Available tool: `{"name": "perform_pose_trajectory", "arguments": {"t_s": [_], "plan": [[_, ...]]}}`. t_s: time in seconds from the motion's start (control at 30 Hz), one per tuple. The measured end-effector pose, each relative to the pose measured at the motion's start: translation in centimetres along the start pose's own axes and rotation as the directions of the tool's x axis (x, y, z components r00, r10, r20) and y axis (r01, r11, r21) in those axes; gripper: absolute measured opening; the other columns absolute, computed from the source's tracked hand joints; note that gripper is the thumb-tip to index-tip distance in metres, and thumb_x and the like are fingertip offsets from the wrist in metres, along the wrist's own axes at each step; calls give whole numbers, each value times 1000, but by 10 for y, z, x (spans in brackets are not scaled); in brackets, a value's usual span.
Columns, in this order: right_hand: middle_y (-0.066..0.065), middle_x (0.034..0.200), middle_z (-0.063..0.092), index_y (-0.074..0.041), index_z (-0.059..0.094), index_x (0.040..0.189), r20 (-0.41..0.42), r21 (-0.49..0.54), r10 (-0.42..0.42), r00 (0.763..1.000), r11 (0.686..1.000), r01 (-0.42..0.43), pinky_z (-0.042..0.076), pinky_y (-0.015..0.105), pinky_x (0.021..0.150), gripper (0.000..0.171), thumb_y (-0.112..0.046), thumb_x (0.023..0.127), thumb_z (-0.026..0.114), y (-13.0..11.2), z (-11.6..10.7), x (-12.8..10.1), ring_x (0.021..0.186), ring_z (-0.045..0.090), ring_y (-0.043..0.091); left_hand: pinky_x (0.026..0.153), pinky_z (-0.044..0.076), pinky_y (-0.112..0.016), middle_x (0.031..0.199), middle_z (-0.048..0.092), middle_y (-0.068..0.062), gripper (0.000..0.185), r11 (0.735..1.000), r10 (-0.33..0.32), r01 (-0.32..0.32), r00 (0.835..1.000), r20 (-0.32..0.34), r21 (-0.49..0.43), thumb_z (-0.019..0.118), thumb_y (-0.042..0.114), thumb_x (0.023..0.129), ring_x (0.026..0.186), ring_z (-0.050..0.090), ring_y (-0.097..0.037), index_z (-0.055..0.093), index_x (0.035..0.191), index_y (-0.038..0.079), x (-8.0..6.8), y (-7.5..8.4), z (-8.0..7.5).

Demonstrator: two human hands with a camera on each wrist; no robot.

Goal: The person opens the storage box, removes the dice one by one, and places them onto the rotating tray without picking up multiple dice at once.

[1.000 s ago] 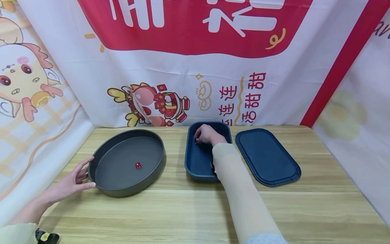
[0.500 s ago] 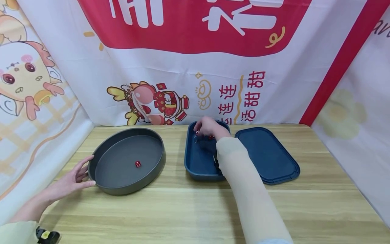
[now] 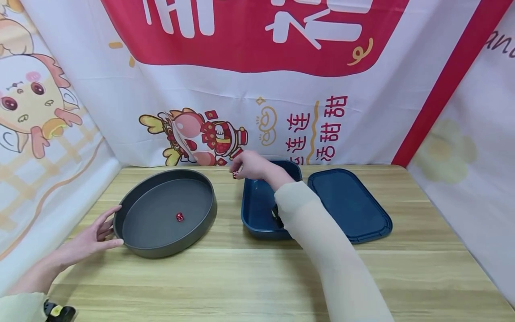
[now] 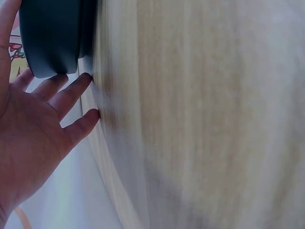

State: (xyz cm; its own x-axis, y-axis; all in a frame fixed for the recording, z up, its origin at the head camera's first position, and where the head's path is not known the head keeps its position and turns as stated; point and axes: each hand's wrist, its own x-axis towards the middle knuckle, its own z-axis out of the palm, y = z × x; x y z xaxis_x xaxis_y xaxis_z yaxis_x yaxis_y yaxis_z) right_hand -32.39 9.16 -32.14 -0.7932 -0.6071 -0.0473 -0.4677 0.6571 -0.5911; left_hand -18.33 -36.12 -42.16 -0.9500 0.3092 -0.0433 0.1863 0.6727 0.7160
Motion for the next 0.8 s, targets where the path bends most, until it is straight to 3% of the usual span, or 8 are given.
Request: {"name": "perform_pose_trajectory", "arguments": {"t_s": [0.27,0.47,0.8], "plan": [[4,97,70,-4,72,110,54,32,-107,993,994,106,54,23,78,20,-5,90,69,-28,26,12,89,65,18,98,33,-63,142,14,-48,100,1000,1,-1,1000,6,-10,74,15,87,123,33,-62,1,155,6,0,1,-1],[5,100,69,-5,72,110,55,76,-94,994,993,89,54,22,77,20,-4,91,68,-40,51,23,92,64,20,99,32,-63,144,12,-47,100,1000,-18,19,1000,17,-15,74,17,88,126,30,-62,0,155,7,0,1,0],[-1,96,67,-7,72,113,33,49,-71,997,996,70,51,18,74,21,-6,92,68,-52,89,40,84,59,13,99,32,-63,144,12,-47,100,1000,-17,17,1000,13,-16,73,17,88,126,31,-61,0,155,7,-1,2,0]]}}
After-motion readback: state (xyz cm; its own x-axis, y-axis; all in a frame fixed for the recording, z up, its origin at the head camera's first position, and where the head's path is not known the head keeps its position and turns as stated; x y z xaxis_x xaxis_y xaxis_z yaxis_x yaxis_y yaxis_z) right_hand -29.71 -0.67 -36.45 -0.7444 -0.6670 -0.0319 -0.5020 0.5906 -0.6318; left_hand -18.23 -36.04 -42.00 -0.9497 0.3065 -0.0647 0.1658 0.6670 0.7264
